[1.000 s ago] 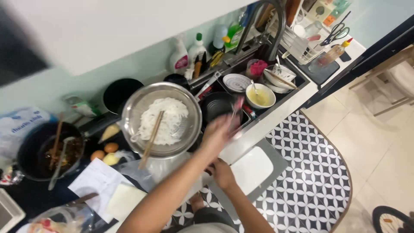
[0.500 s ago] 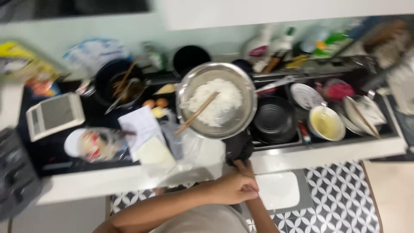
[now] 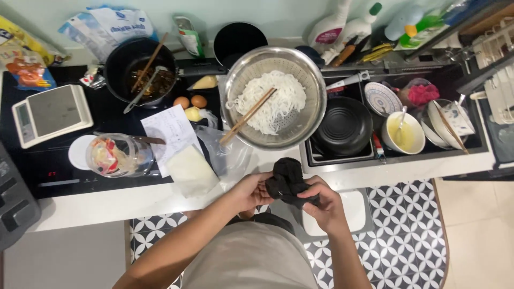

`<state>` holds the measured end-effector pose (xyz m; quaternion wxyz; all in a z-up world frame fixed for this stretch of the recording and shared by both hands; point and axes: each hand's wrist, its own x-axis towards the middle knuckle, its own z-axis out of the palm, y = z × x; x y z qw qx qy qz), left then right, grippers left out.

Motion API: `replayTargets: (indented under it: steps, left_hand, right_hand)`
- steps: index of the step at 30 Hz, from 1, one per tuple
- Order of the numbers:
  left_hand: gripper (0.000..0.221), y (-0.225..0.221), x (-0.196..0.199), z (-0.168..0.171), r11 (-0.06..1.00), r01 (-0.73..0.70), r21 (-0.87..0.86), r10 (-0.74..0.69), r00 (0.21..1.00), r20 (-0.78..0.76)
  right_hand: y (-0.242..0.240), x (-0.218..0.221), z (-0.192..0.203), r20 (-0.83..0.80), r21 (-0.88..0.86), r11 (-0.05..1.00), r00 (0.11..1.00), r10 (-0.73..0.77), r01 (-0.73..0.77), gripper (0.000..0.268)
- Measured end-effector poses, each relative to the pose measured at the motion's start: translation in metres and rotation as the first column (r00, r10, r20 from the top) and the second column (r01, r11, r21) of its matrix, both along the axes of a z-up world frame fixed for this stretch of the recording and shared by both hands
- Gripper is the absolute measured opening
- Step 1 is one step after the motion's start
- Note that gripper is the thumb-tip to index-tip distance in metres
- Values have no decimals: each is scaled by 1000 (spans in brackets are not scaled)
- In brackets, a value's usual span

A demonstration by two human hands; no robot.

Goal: Greasing a muffin tray with butter and lining the compartments with parchment paper on a kitchen counter.

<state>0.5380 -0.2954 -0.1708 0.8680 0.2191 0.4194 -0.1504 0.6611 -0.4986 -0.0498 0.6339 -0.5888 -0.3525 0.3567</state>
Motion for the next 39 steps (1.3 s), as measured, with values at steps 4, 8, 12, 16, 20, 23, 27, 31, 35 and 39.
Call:
replayTargets:
  steps: [4, 8, 12, 16, 20, 23, 27, 31, 35, 39]
  left_hand:
    - [24, -5, -2, -12, 997, -65, -34, 70, 987, 143]
    - [21, -16, -5, 45, 875, -415, 251, 294, 865, 407]
    - [37, -31, -1, 68, 451, -236, 861, -246, 894, 374]
    - [49, -35, 2, -5, 29, -237, 971, -457, 861, 224]
    - [42, -29, 11, -8, 11, -172, 985, -415, 896, 161]
    - [45, -25, 17, -11, -4, -172, 985, -393, 906, 156]
    - [64, -9, -8, 33, 200, -84, 976, -444, 881, 167]
    - [42, -8, -70, 50, 39, -94, 995, -513, 853, 101]
    - [32, 31, -175, 123, -469, -332, 818, -502, 862, 62]
    - [18, 123, -262, 123, -719, -36, 694, 112, 979, 167]
  right_hand:
    - [-16, 7, -11, -141, 132, 991, 990, 19, 0, 19]
    - [-5, 9, -17, -18, -275, 947, 984, -175, 163, 20]
    - [31, 7, -31, 199, -490, 837, 966, -166, 244, 39]
    - [57, 7, -88, 701, -588, 658, 702, 125, 470, 37]
    - [45, 10, -119, 753, -450, 837, 636, 169, 310, 37]
    - [47, 14, -104, 676, -488, 846, 706, 212, 213, 26]
    - [70, -7, -63, 596, -426, 894, 786, 163, 138, 58]
    - [75, -13, -115, 834, -298, 899, 547, 80, 322, 46]
    - [67, 11, -125, 748, -408, 895, 628, 214, 181, 44]
    - [72, 28, -116, 790, -551, 817, 421, 445, 170, 50]
